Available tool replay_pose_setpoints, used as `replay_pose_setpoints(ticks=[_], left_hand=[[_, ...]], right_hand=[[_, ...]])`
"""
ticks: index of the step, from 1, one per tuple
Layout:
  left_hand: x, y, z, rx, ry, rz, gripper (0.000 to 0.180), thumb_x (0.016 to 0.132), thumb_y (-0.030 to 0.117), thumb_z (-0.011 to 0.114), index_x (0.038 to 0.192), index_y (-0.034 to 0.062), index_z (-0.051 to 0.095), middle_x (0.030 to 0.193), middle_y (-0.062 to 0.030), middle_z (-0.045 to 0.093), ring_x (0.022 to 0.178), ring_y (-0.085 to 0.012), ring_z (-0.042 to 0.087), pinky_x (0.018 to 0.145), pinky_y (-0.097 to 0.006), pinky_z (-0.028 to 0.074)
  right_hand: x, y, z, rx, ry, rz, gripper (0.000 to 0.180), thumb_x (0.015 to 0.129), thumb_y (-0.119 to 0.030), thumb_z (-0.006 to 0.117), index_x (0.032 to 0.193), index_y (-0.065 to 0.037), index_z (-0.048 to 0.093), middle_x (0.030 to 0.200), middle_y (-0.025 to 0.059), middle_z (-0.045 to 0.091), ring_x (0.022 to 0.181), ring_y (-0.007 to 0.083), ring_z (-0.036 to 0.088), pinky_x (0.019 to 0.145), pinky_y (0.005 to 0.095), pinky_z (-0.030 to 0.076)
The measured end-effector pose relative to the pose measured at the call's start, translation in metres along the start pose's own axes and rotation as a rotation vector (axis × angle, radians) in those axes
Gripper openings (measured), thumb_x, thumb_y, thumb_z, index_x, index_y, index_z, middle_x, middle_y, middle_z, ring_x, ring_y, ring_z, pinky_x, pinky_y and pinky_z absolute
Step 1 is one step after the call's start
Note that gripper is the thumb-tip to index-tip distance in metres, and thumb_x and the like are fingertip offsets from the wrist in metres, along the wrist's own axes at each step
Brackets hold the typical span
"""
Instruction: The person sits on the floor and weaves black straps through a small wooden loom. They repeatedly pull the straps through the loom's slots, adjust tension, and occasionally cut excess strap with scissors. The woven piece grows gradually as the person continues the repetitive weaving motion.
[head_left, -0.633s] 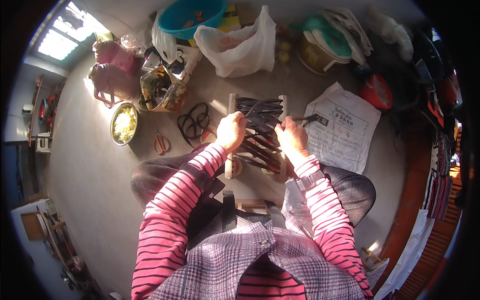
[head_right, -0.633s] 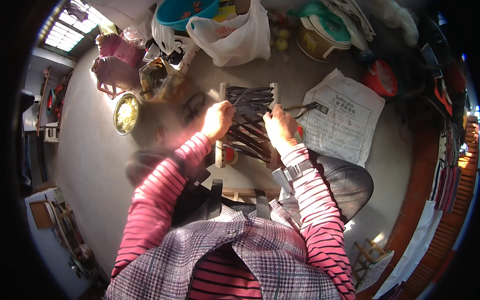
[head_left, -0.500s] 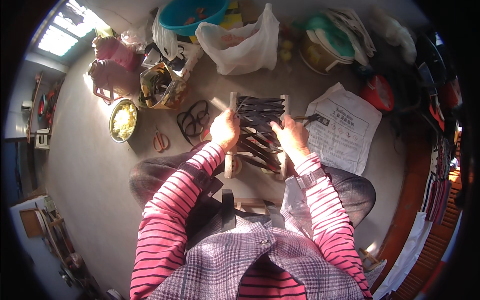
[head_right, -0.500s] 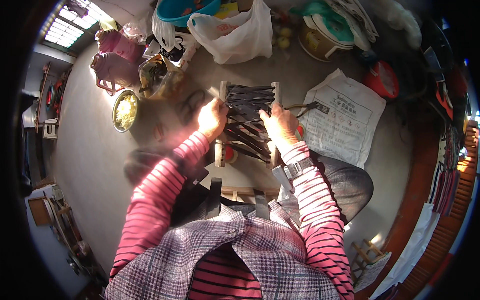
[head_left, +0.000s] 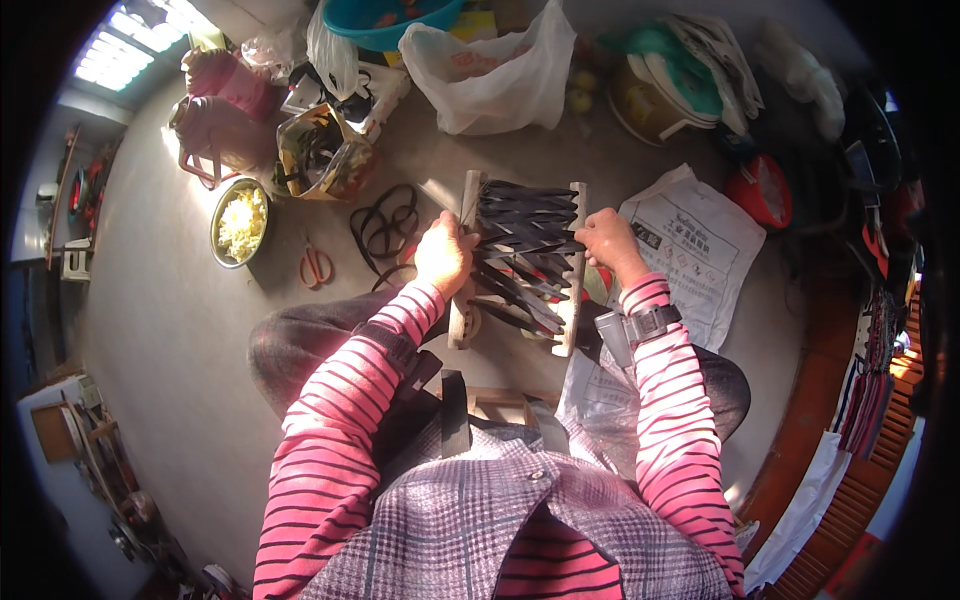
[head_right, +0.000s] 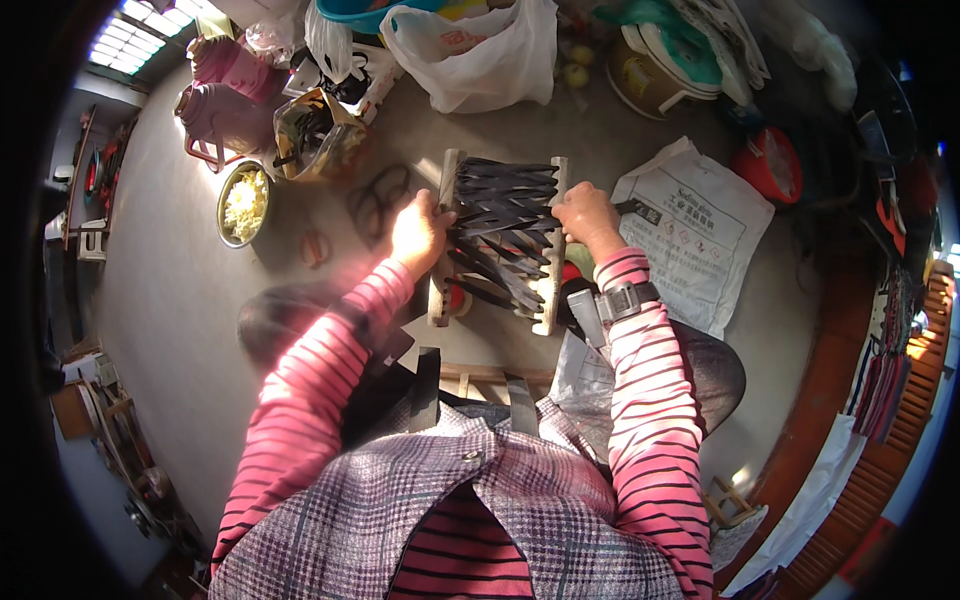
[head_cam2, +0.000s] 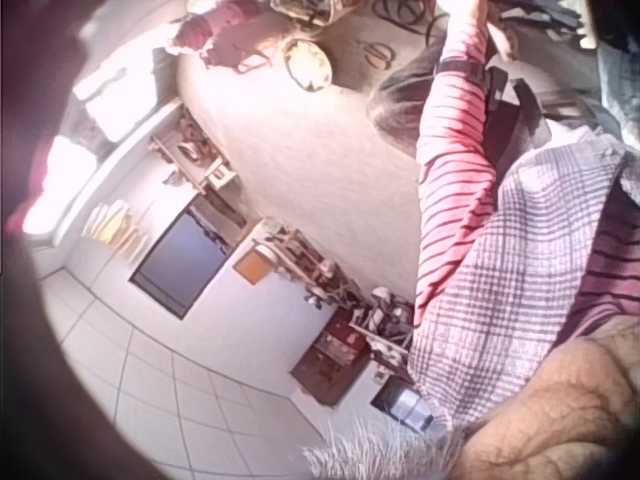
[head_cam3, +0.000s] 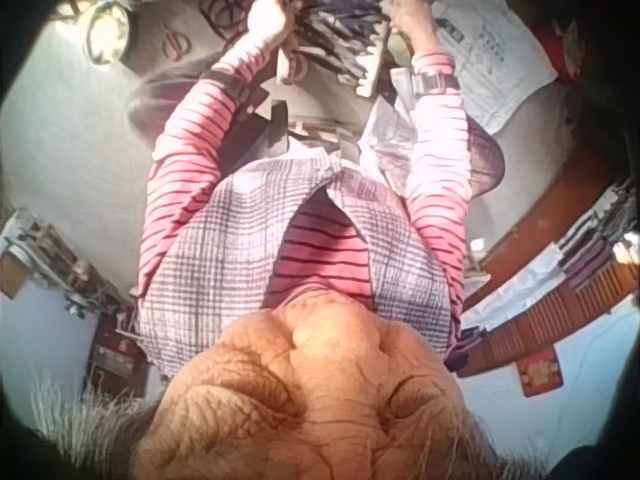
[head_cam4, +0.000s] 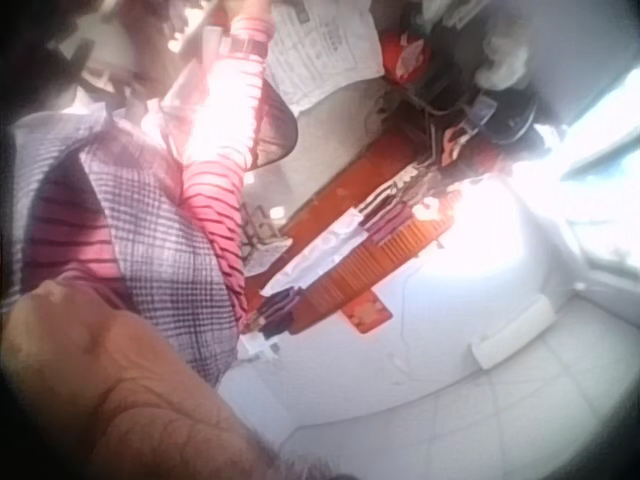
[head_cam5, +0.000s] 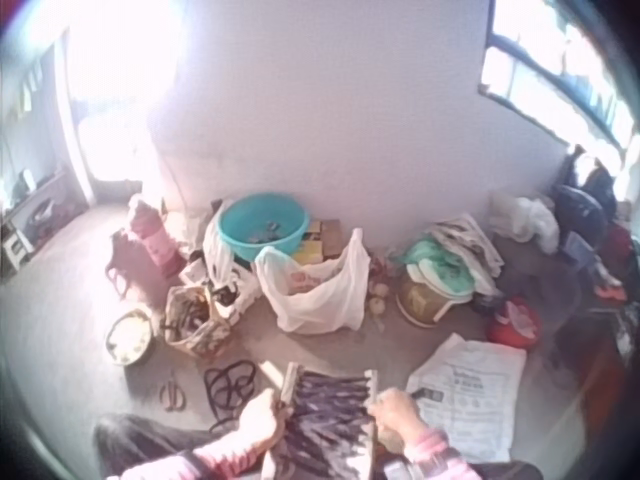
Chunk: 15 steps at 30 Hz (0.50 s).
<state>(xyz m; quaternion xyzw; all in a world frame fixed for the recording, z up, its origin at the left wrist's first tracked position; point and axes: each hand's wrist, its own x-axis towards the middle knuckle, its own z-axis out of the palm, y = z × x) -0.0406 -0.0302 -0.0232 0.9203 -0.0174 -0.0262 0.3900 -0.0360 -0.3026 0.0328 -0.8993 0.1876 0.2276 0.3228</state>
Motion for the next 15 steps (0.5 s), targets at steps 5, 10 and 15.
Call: replay_pose_setpoints(ticks=[5, 10, 15], left_hand=[[0.001, -0.001, 0.001, 0.039, 0.008, 0.045, 0.029, 0.078, 0.017, 0.073, 0.085, 0.0042, 0.048, 0.077, -0.0165, 0.06, 0.074, -0.0381, 0.06, 0.066, -0.046, 0.047], [0.001, -0.001, 0.003, 0.05, 0.001, 0.071, 0.03, 0.078, 0.018, 0.073, 0.089, 0.0042, 0.048, 0.079, -0.0163, 0.061, 0.076, -0.0389, 0.06, 0.067, -0.046, 0.047], [0.001, 0.006, -0.001, 0.153, -0.021, 0.069, 0.03, 0.081, 0.022, 0.07, 0.093, 0.0046, 0.049, 0.083, -0.0161, 0.062, 0.079, -0.0386, 0.061, 0.069, -0.046, 0.048]], right_hand=[[0.0, -0.001, -0.005, 0.139, -0.061, 0.049, 0.02, 0.078, -0.016, 0.062, 0.07, 0.002, 0.064, 0.063, 0.0113, 0.066, 0.051, 0.019, 0.066, 0.044, 0.0313, 0.052], [-0.005, -0.001, -0.003, 0.147, -0.041, 0.064, 0.021, 0.079, -0.018, 0.062, 0.071, 0.002, 0.063, 0.064, 0.0093, 0.066, 0.05, 0.0172, 0.065, 0.042, 0.0307, 0.05], [-0.024, 0.004, 0.001, 0.258, 0.013, 0.007, 0.022, 0.08, -0.02, 0.063, 0.072, 0.0, 0.062, 0.063, 0.0084, 0.066, 0.049, 0.0146, 0.064, 0.04, 0.0284, 0.048]])
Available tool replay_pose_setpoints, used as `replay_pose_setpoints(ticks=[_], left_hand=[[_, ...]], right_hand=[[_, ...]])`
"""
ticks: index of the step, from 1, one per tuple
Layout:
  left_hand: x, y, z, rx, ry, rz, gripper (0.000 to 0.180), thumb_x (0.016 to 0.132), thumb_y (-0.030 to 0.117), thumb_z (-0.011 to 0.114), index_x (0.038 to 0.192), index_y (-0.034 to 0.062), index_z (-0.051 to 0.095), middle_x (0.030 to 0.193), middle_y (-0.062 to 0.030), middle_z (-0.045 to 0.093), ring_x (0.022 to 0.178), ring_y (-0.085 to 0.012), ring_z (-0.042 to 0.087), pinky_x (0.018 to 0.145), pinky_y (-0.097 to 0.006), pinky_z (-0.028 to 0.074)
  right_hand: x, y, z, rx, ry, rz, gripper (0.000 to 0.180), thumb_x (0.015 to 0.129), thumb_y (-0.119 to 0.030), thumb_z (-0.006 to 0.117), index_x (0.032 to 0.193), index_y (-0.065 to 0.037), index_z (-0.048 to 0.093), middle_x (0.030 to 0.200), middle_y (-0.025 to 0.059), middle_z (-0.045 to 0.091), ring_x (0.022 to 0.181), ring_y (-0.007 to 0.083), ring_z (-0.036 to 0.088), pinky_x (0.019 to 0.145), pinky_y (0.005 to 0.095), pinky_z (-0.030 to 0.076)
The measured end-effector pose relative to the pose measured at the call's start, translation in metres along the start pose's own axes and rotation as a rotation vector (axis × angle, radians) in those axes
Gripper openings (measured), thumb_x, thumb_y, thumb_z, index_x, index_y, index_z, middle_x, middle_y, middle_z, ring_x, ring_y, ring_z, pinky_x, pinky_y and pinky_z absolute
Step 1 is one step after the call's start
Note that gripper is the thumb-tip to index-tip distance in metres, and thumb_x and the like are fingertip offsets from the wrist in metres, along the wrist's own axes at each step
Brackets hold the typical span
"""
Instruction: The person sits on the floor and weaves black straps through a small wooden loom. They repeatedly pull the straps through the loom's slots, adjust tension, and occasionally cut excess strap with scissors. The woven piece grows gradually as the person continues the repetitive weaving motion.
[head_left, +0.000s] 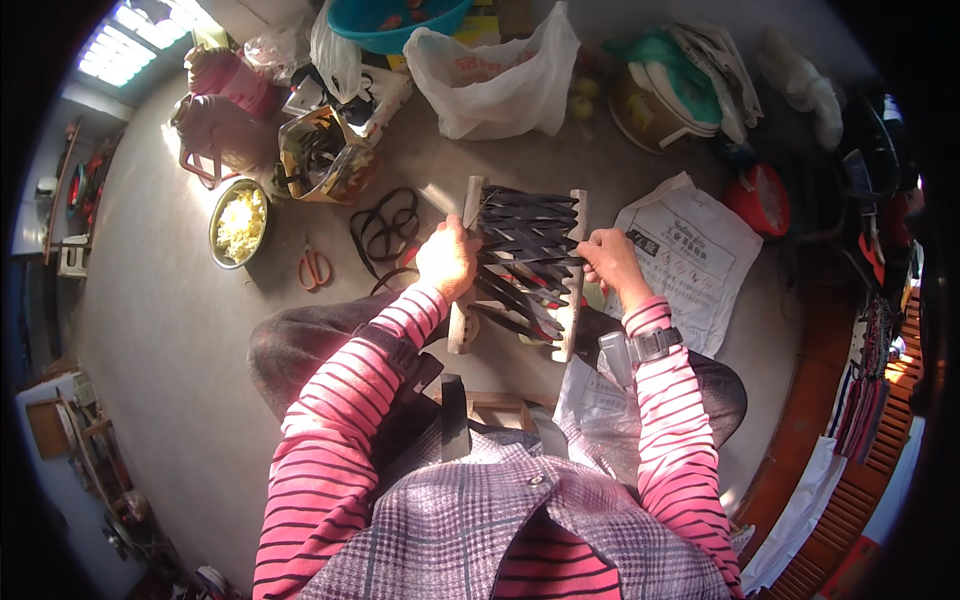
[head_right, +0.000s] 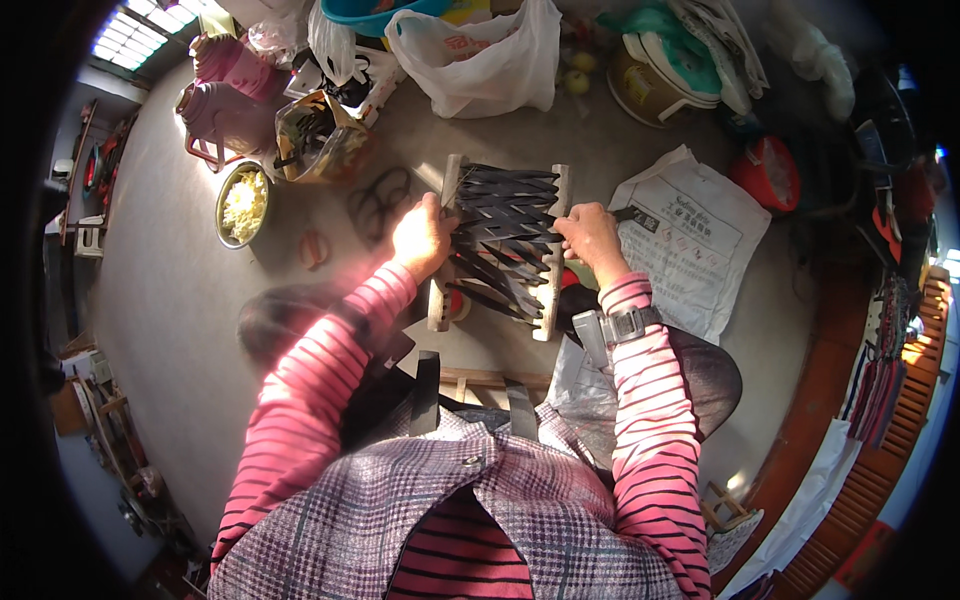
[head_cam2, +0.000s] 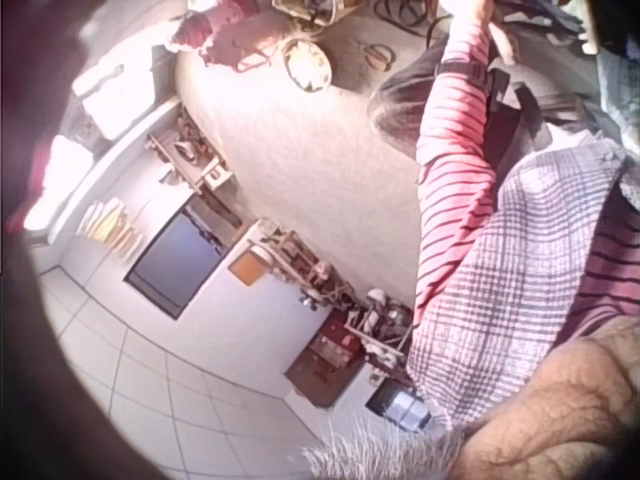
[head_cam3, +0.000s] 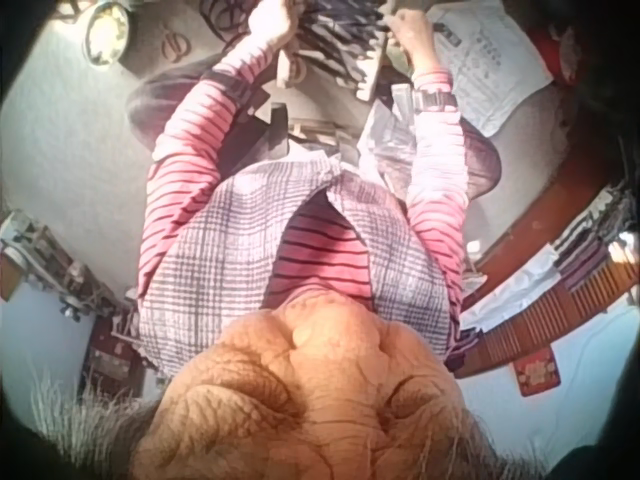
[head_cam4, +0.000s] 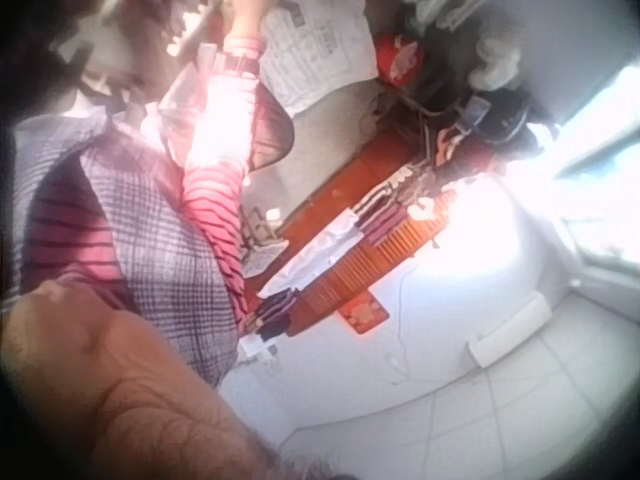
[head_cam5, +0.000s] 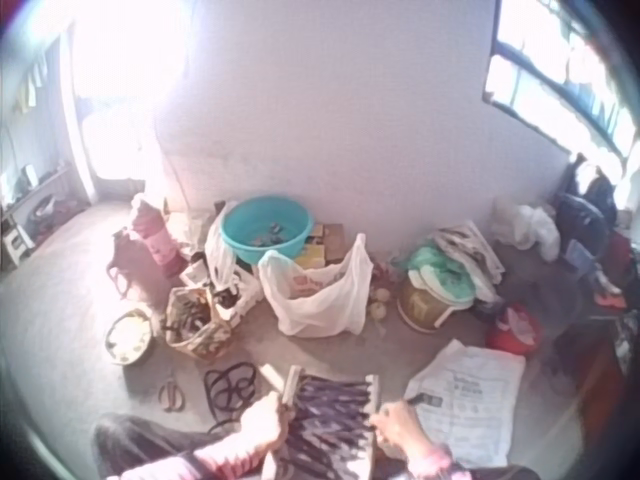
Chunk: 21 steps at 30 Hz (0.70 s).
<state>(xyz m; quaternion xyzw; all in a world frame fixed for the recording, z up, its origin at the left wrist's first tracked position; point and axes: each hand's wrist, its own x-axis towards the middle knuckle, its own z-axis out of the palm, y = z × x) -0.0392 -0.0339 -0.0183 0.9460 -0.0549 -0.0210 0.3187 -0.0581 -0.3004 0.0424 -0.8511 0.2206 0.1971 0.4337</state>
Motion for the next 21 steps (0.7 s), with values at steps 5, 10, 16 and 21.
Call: replay_pose_setpoints(ticks=[5, 10, 16, 21], left_hand=[[0.007, 0.019, -0.011, 0.026, -0.024, 0.012, 0.021, 0.089, 0.023, 0.061, 0.095, 0.0045, 0.053, 0.084, -0.0171, 0.063, 0.08, -0.0393, 0.062, 0.071, -0.046, 0.048], [0.011, 0.042, -0.028, -0.077, -0.151, 0.098, 0.02, 0.093, 0.024, 0.054, 0.093, 0.0037, 0.059, 0.082, -0.0194, 0.065, 0.081, -0.0389, 0.064, 0.071, -0.046, 0.048], [0.013, 0.062, -0.023, -0.319, -0.274, 0.233, 0.014, 0.088, 0.011, 0.06, 0.094, 0.0021, 0.068, 0.077, -0.0176, 0.066, 0.073, -0.0345, 0.066, 0.067, -0.038, 0.051], [0.013, 0.074, -0.013, -0.243, -0.333, 0.333, 0.016, 0.087, 0.015, 0.059, 0.091, 0.0025, 0.068, 0.078, -0.0181, 0.067, 0.076, -0.0364, 0.066, 0.069, -0.042, 0.051]], right_hand=[[-0.016, 0.008, 0.02, 0.207, 0.111, 0.054, 0.015, 0.082, -0.014, 0.065, 0.078, 0.0, 0.061, 0.065, 0.0092, 0.067, 0.048, 0.0138, 0.063, 0.04, 0.0265, 0.049], [-0.028, 0.014, 0.061, 0.271, 0.211, -0.109, 0.008, 0.085, -0.007, 0.064, 0.087, -0.002, 0.058, 0.063, 0.0074, 0.064, 0.051, 0.0141, 0.064, 0.046, 0.0284, 0.052], [-0.034, 0.015, 0.08, -0.105, 0.35, -0.379, 0.016, 0.085, -0.01, 0.057, 0.099, -0.003, 0.062, 0.079, 0.0199, 0.068, 0.079, 0.0369, 0.068, 0.073, 0.0445, 0.053], [-0.039, 0.02, 0.08, -0.159, 0.181, -0.27, 0.037, 0.088, -0.014, 0.057, 0.123, -0.004, 0.054, 0.087, 0.0243, 0.068, 0.089, 0.0414, 0.066, 0.079, 0.0485, 0.05]])
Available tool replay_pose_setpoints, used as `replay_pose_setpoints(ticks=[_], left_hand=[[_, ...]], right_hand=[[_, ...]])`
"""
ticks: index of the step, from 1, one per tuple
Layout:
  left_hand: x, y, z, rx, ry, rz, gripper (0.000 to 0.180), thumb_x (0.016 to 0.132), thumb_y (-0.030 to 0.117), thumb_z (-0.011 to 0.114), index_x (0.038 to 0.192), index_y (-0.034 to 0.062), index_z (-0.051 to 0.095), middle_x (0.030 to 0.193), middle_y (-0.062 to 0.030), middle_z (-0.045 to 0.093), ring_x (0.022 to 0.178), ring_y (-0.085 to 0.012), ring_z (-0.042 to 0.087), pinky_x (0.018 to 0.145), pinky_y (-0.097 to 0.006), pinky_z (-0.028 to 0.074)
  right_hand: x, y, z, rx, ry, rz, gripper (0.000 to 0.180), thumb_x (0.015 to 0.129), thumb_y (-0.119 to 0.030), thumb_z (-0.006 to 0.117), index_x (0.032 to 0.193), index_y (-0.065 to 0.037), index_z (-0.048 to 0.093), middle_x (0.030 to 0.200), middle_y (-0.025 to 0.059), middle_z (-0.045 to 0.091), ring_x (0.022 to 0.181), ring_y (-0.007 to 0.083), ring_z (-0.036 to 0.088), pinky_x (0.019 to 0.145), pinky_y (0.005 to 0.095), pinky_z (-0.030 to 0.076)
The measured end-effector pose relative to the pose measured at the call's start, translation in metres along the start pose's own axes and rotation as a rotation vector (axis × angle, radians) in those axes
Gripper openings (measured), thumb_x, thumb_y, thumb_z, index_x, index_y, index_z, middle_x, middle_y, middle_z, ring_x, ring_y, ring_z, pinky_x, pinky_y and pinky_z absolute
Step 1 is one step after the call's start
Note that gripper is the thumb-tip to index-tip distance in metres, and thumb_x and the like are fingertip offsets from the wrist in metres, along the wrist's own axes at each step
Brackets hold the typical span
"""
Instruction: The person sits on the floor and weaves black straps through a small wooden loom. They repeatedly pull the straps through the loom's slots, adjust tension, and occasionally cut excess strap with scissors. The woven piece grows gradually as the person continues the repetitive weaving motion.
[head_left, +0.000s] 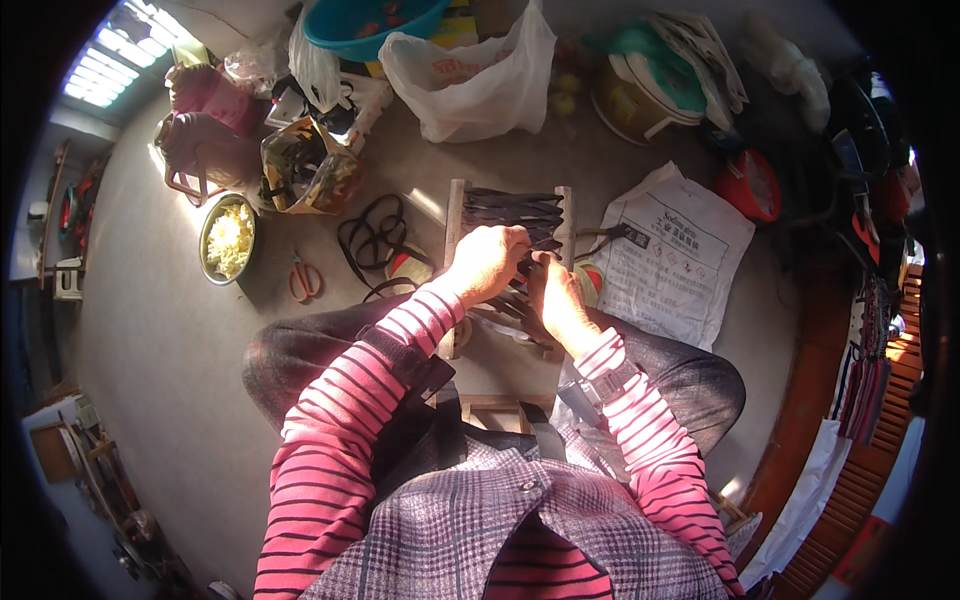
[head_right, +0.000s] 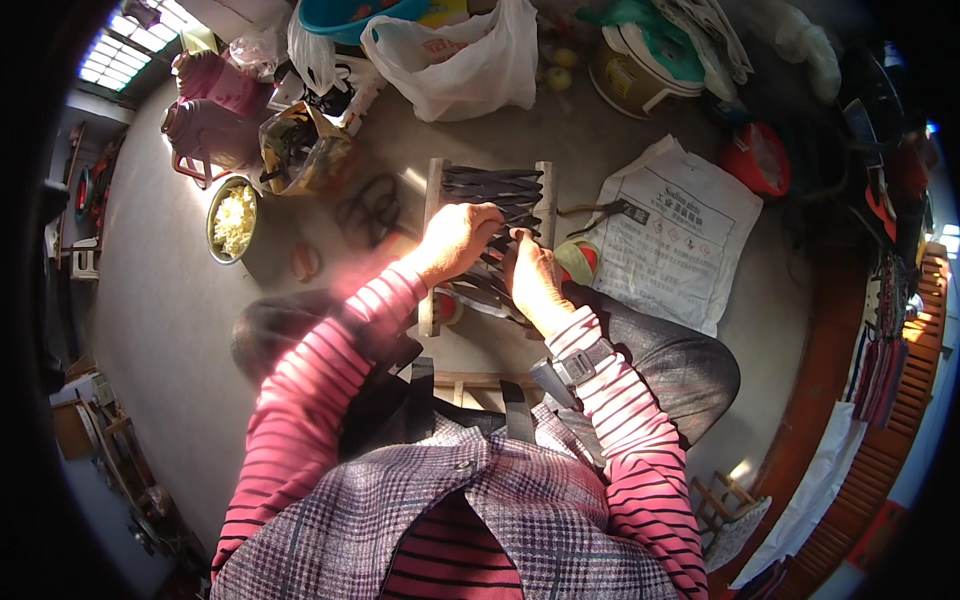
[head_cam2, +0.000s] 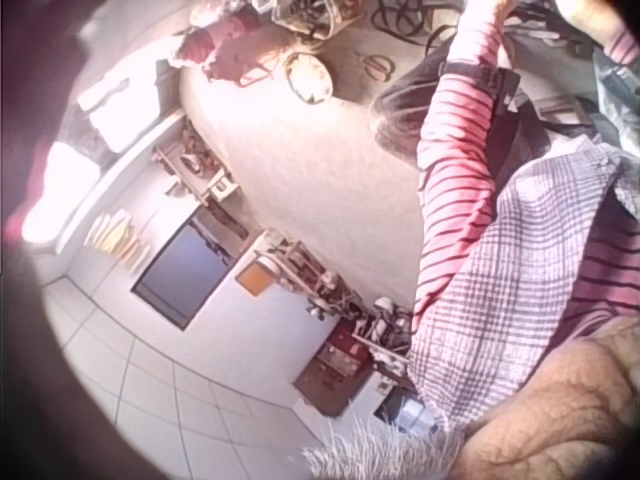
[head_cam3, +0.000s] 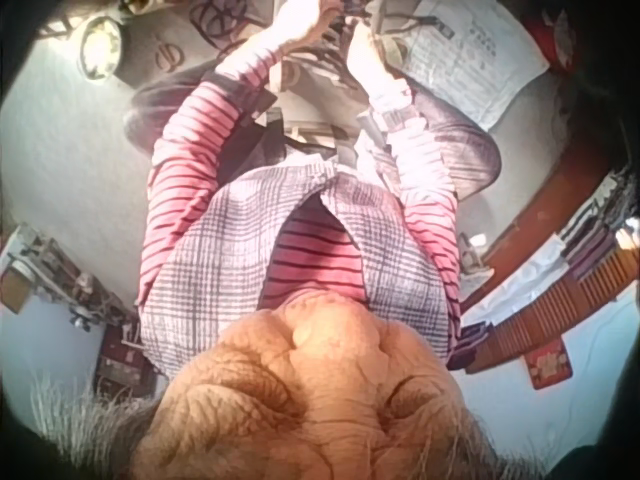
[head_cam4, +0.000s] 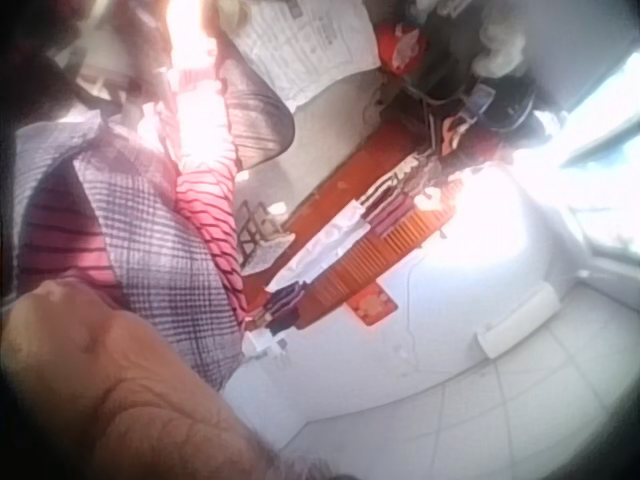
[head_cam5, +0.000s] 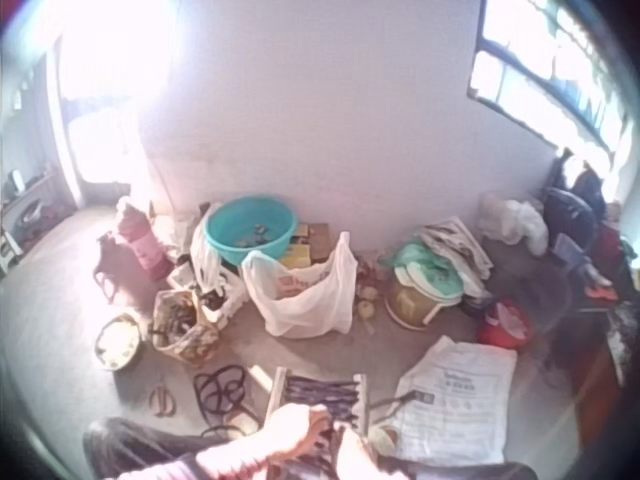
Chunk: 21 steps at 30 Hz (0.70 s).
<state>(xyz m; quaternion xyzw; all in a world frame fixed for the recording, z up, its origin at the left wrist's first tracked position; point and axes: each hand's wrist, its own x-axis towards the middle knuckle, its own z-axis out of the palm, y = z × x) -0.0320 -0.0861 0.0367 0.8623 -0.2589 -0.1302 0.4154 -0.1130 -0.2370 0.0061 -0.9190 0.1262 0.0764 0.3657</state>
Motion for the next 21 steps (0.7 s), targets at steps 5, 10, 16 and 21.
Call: replay_pose_setpoints(ticks=[5, 10, 16, 21], left_hand=[[0.001, 0.002, 0.001, 0.192, -0.045, 0.02, 0.018, 0.087, 0.018, 0.057, 0.087, 0.0055, 0.069, 0.073, -0.0188, 0.065, 0.072, -0.039, 0.064, 0.068, -0.046, 0.051], [-0.001, -0.001, 0.001, 0.251, -0.052, 0.019, 0.016, 0.086, 0.017, 0.056, 0.082, 0.0059, 0.067, 0.07, -0.0189, 0.064, 0.071, -0.0392, 0.064, 0.065, -0.047, 0.051], [0.001, -0.004, 0.002, 0.201, -0.064, -0.013, 0.018, 0.086, 0.016, 0.054, 0.08, 0.0045, 0.067, 0.07, -0.0185, 0.064, 0.071, -0.039, 0.063, 0.066, -0.046, 0.05], [0.004, -0.006, -0.001, 0.113, -0.032, -0.038, 0.018, 0.085, 0.017, 0.057, 0.083, 0.0037, 0.068, 0.071, -0.0181, 0.065, 0.071, -0.0379, 0.065, 0.067, -0.043, 0.051]], right_hand=[[-0.005, 0.002, -0.007, 0.027, -0.049, -0.055, 0.034, 0.087, -0.013, 0.055, 0.121, -0.006, 0.055, 0.087, 0.0253, 0.067, 0.088, 0.0438, 0.065, 0.078, 0.05, 0.05], [-0.002, 0.008, -0.033, -0.072, -0.05, -0.099, 0.016, 0.082, -0.014, 0.055, 0.092, -0.003, 0.061, 0.082, 0.024, 0.066, 0.082, 0.0441, 0.064, 0.074, 0.0513, 0.05], [0.003, 0.015, -0.05, -0.046, 0.124, -0.013, 0.014, 0.087, -0.019, 0.06, 0.087, -0.006, 0.064, 0.077, 0.0149, 0.067, 0.076, 0.0368, 0.066, 0.068, 0.0447, 0.051], [0.008, 0.02, -0.044, -0.004, 0.193, -0.118, 0.011, 0.085, -0.013, 0.059, 0.094, -0.007, 0.063, 0.089, 0.0139, 0.068, 0.085, 0.0352, 0.066, 0.073, 0.0436, 0.051]])
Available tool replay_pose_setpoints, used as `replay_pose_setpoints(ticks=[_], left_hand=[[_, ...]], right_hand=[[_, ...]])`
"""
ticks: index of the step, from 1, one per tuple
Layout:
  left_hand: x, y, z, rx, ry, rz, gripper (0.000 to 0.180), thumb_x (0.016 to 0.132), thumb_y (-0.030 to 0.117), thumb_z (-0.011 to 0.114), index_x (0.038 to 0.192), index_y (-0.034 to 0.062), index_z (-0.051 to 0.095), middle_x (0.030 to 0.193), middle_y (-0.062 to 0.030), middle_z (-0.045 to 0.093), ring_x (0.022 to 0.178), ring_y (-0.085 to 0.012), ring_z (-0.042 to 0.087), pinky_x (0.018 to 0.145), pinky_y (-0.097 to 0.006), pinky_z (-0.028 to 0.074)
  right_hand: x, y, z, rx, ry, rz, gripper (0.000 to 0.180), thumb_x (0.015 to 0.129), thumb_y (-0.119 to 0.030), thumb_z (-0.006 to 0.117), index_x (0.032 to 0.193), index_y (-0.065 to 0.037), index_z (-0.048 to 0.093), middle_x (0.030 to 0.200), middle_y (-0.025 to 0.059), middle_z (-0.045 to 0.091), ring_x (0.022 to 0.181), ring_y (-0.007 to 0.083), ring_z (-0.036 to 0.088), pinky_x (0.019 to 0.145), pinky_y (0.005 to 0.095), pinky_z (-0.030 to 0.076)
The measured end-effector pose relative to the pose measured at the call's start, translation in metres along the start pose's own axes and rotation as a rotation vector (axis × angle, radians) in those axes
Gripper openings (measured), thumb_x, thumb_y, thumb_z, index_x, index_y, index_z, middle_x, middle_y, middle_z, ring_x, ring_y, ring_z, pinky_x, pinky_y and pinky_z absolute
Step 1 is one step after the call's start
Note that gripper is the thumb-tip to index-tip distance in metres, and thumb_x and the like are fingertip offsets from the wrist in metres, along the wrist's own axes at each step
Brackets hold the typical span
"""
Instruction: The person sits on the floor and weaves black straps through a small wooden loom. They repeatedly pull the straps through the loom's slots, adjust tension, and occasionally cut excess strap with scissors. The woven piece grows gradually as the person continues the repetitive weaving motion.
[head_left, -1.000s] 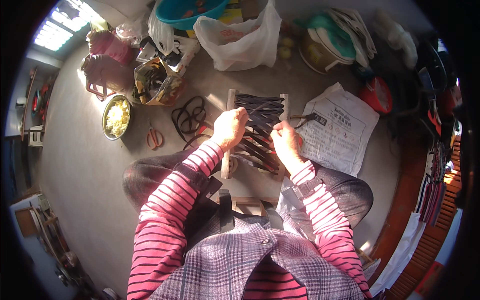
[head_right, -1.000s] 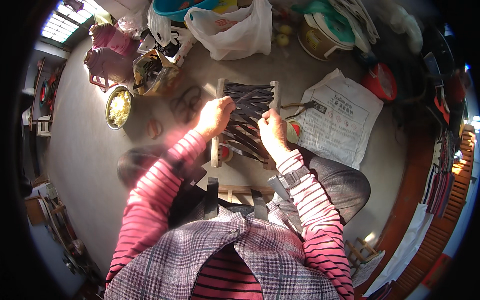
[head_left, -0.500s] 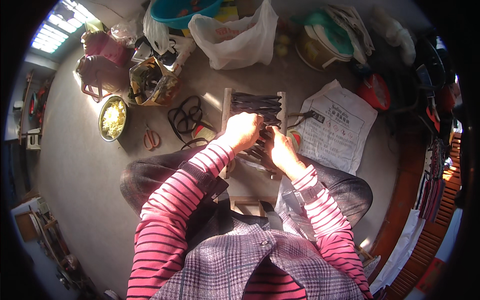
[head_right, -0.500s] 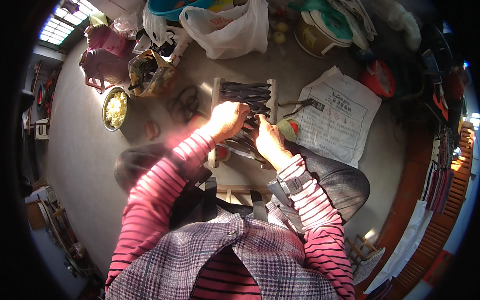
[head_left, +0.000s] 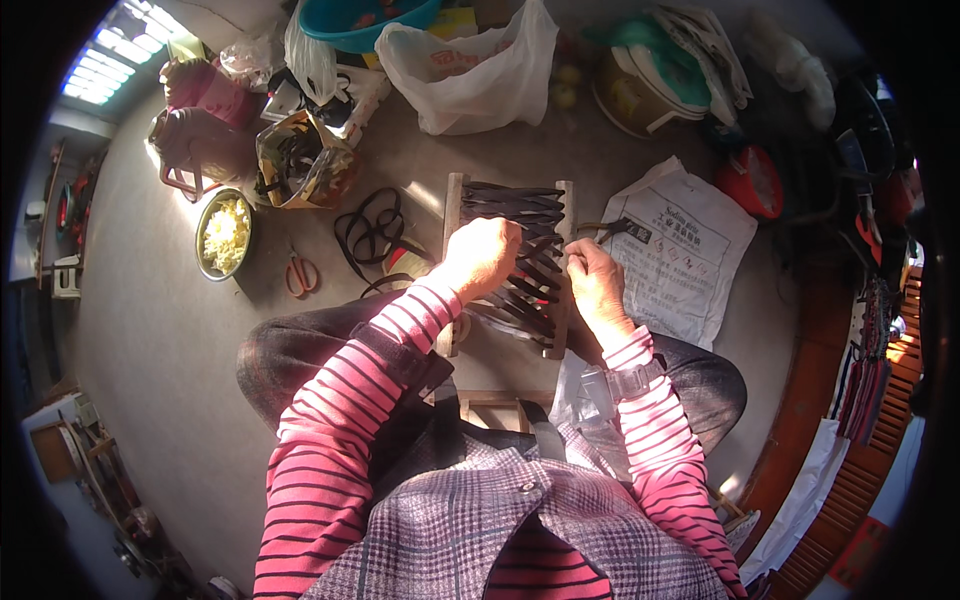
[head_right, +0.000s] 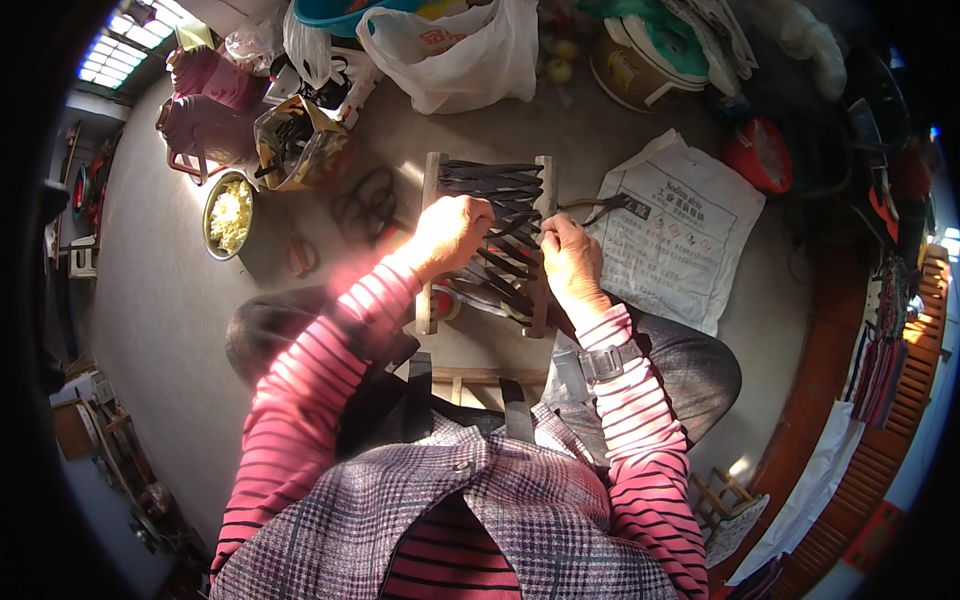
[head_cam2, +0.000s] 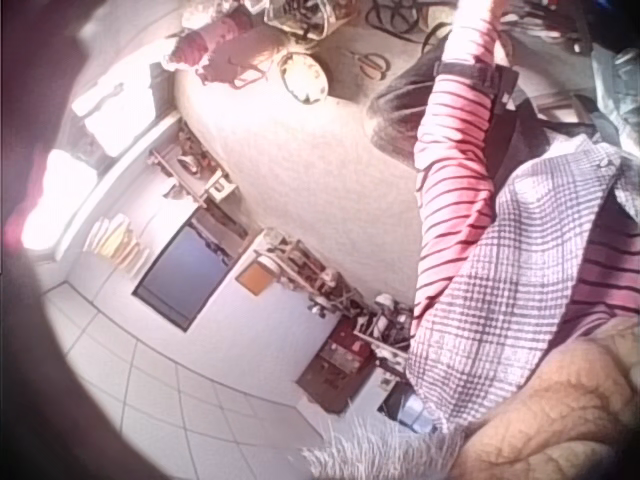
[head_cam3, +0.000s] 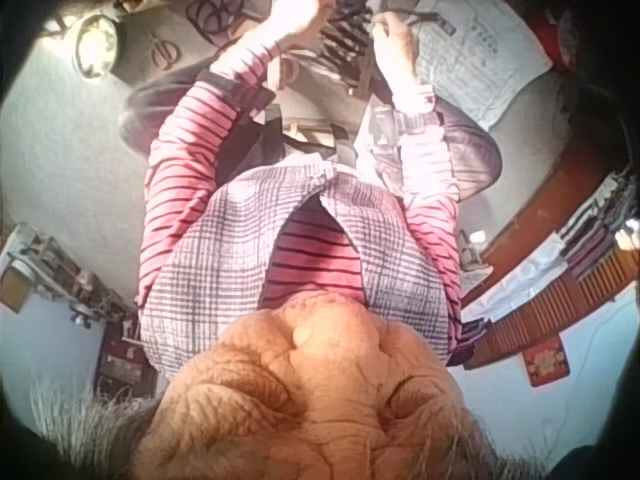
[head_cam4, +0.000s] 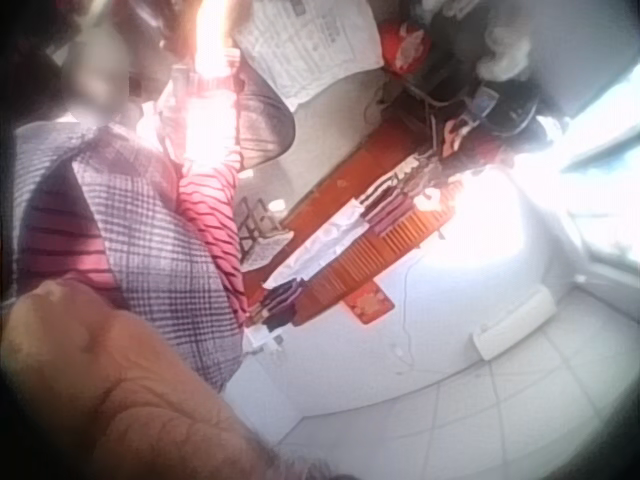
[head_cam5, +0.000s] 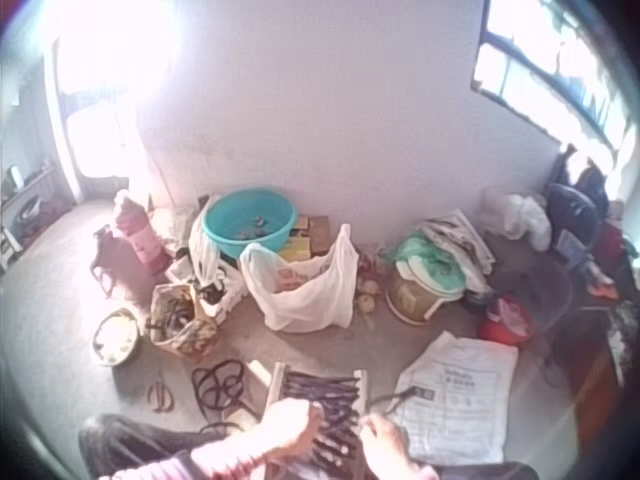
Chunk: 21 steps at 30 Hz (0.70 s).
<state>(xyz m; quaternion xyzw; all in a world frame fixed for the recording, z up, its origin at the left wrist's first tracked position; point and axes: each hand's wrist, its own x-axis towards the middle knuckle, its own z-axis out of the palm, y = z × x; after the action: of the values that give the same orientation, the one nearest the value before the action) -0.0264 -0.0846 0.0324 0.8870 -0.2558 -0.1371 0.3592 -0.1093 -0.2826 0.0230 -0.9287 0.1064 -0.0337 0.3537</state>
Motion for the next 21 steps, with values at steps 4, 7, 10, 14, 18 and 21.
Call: replay_pose_setpoints(ticks=[4, 7, 10, 14, 18, 21], left_hand=[[0.003, -0.003, -0.005, -0.137, 0.024, -0.079, 0.019, 0.084, 0.018, 0.059, 0.086, 0.0024, 0.069, 0.072, -0.0176, 0.065, 0.071, -0.0367, 0.065, 0.068, -0.041, 0.052], [0.004, -0.004, -0.006, -0.15, 0.012, -0.122, 0.019, 0.084, 0.019, 0.06, 0.086, 0.0015, 0.069, 0.073, -0.0177, 0.065, 0.072, -0.0366, 0.065, 0.069, -0.041, 0.052], [0.003, -0.004, -0.004, -0.114, 0.044, -0.068, 0.019, 0.084, 0.019, 0.06, 0.086, 0.0018, 0.069, 0.074, -0.0181, 0.065, 0.074, -0.0368, 0.065, 0.07, -0.042, 0.052], [0.003, -0.002, -0.001, -0.113, 0.058, -0.044, 0.019, 0.084, 0.02, 0.059, 0.087, 0.0033, 0.069, 0.077, -0.019, 0.066, 0.077, -0.037, 0.065, 0.072, -0.043, 0.051], [0.006, 0.002, -0.001, -0.059, 0.048, -0.017, 0.019, 0.085, 0.018, 0.056, 0.086, 0.0049, 0.069, 0.077, -0.0192, 0.066, 0.077, -0.0375, 0.066, 0.072, -0.044, 0.052], [0.009, 0.007, -0.004, 0.046, 0.006, -0.022, 0.018, 0.085, 0.016, 0.053, 0.086, 0.0064, 0.069, 0.077, -0.019, 0.067, 0.077, -0.0377, 0.066, 0.071, -0.045, 0.053]], right_hand=[[0.003, 0.003, 0.002, -0.016, -0.002, -0.039, 0.019, 0.085, -0.011, 0.059, 0.104, -0.009, 0.063, 0.087, 0.013, 0.066, 0.081, 0.032, 0.065, 0.072, 0.0409, 0.051], [0.003, 0.002, 0.001, -0.005, -0.047, -0.012, 0.028, 0.087, -0.011, 0.059, 0.114, -0.01, 0.062, 0.071, 0.0119, 0.063, 0.068, 0.0276, 0.064, 0.067, 0.0379, 0.05], [0.003, -0.001, 0.0, -0.004, -0.092, 0.01, 0.032, 0.088, -0.011, 0.057, 0.121, -0.013, 0.059, 0.07, 0.0131, 0.062, 0.068, 0.0296, 0.063, 0.067, 0.0394, 0.05], [0.004, -0.004, 0.0, -0.077, -0.118, -0.016, 0.034, 0.09, -0.012, 0.056, 0.123, -0.016, 0.058, 0.075, 0.0174, 0.064, 0.074, 0.0361, 0.066, 0.067, 0.0424, 0.05], [0.003, -0.002, 0.001, -0.19, -0.163, -0.022, 0.035, 0.091, -0.01, 0.055, 0.124, -0.018, 0.057, 0.081, 0.0213, 0.065, 0.081, 0.0403, 0.066, 0.067, 0.0446, 0.05], [-0.003, 0.006, 0.006, -0.142, -0.109, -0.06, 0.035, 0.091, -0.009, 0.053, 0.124, -0.02, 0.057, 0.08, 0.0201, 0.065, 0.077, 0.0393, 0.066, 0.066, 0.0444, 0.051]])
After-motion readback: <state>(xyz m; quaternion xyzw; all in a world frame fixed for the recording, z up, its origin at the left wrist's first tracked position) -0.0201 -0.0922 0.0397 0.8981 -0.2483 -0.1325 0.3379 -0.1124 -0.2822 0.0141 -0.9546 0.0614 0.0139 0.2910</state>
